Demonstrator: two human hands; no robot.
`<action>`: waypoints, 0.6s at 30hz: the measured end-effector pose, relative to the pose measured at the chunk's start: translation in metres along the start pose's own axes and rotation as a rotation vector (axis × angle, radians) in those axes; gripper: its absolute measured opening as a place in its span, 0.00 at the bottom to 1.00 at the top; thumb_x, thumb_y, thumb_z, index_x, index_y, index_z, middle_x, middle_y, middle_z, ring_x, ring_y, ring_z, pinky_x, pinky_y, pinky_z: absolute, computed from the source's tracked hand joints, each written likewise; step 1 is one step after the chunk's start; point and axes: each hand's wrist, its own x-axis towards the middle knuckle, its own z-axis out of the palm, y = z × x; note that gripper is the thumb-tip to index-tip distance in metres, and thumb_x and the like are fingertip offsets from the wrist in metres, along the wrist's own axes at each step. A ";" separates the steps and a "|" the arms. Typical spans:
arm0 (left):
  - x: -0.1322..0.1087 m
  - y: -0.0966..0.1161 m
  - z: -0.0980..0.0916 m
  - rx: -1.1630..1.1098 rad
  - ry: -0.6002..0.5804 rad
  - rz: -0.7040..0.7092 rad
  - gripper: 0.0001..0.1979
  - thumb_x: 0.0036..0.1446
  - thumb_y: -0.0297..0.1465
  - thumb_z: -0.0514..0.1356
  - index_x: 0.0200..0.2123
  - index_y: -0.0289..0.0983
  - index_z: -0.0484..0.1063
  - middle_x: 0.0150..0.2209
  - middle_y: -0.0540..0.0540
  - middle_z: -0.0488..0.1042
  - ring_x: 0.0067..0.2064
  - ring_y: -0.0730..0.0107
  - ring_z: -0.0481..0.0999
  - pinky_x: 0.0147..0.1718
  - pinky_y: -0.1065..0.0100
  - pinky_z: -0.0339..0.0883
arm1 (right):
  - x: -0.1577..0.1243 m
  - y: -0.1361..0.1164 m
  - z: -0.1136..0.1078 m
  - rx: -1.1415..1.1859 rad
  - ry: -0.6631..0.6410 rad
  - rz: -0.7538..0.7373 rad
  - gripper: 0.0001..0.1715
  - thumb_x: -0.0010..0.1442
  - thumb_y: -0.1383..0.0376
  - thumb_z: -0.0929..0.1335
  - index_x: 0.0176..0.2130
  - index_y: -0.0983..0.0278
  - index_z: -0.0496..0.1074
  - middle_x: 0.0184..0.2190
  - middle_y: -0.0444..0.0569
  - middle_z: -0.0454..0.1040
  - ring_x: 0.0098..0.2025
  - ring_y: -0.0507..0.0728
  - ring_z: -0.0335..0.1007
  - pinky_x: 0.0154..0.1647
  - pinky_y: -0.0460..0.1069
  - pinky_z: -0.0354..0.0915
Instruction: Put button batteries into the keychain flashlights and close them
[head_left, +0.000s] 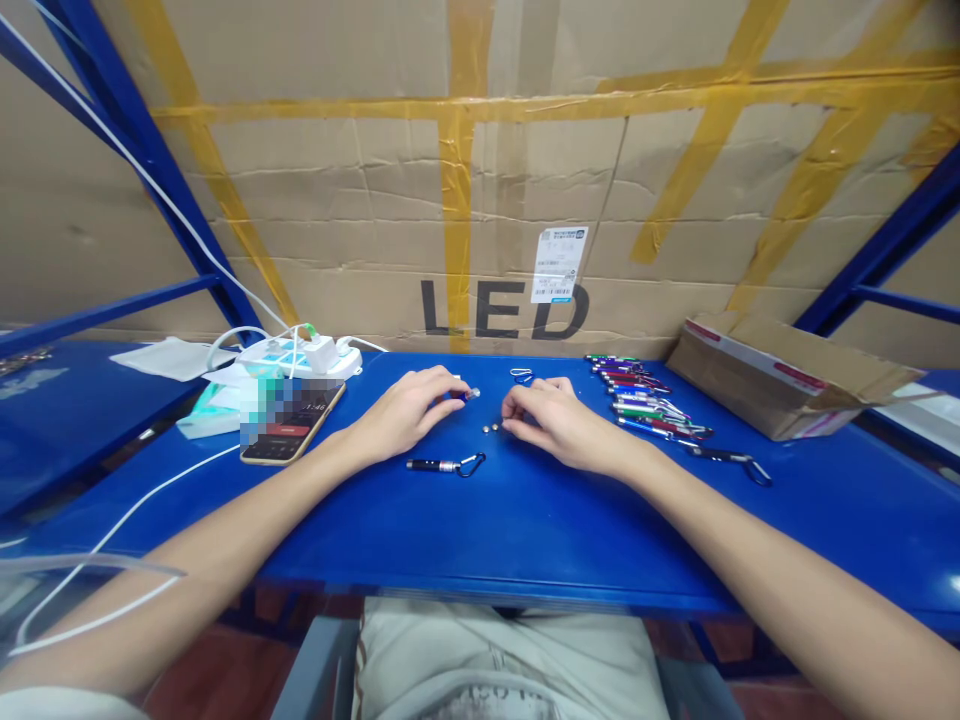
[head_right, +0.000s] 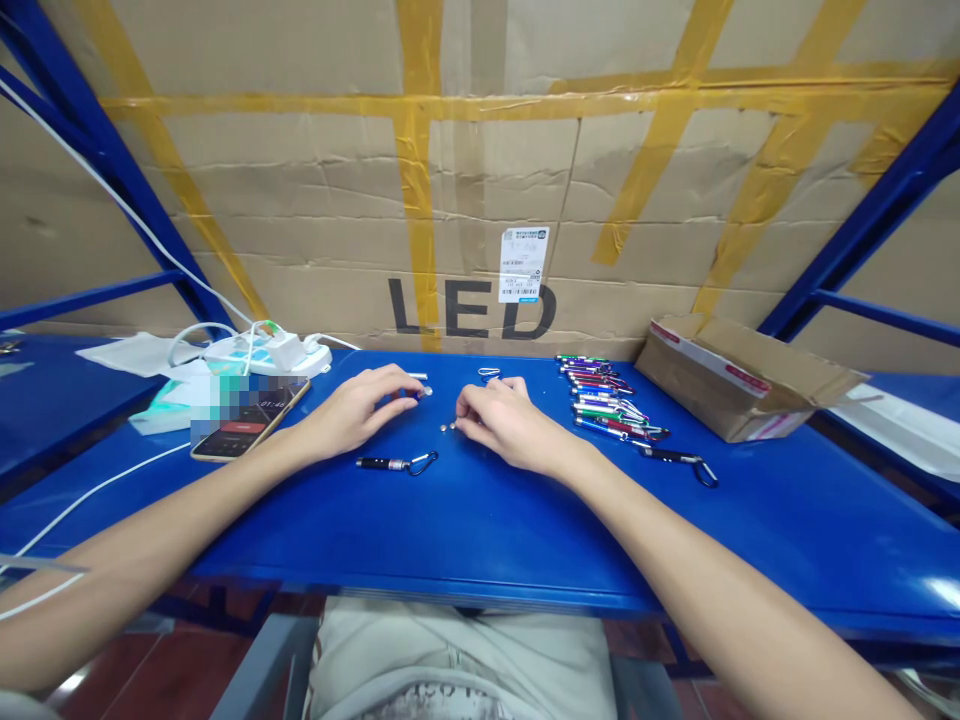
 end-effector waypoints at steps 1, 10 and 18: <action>0.000 0.003 -0.001 0.001 -0.003 0.006 0.15 0.79 0.39 0.55 0.58 0.42 0.76 0.56 0.42 0.80 0.56 0.57 0.78 0.57 0.56 0.70 | 0.000 0.000 -0.001 0.024 0.020 0.006 0.09 0.78 0.60 0.64 0.45 0.60 0.71 0.40 0.50 0.80 0.45 0.62 0.71 0.54 0.58 0.56; -0.002 0.016 0.002 -0.032 0.007 0.046 0.12 0.78 0.36 0.57 0.58 0.41 0.76 0.57 0.41 0.80 0.61 0.55 0.77 0.61 0.54 0.67 | 0.001 -0.021 -0.002 0.152 0.274 -0.028 0.08 0.77 0.58 0.66 0.49 0.58 0.72 0.45 0.50 0.80 0.48 0.62 0.71 0.56 0.57 0.60; -0.002 0.024 0.003 -0.162 0.048 0.060 0.12 0.78 0.35 0.58 0.55 0.39 0.78 0.53 0.41 0.81 0.56 0.59 0.79 0.58 0.58 0.70 | -0.001 -0.030 0.002 0.074 0.377 -0.087 0.11 0.78 0.56 0.66 0.49 0.59 0.74 0.43 0.51 0.79 0.47 0.62 0.70 0.52 0.57 0.60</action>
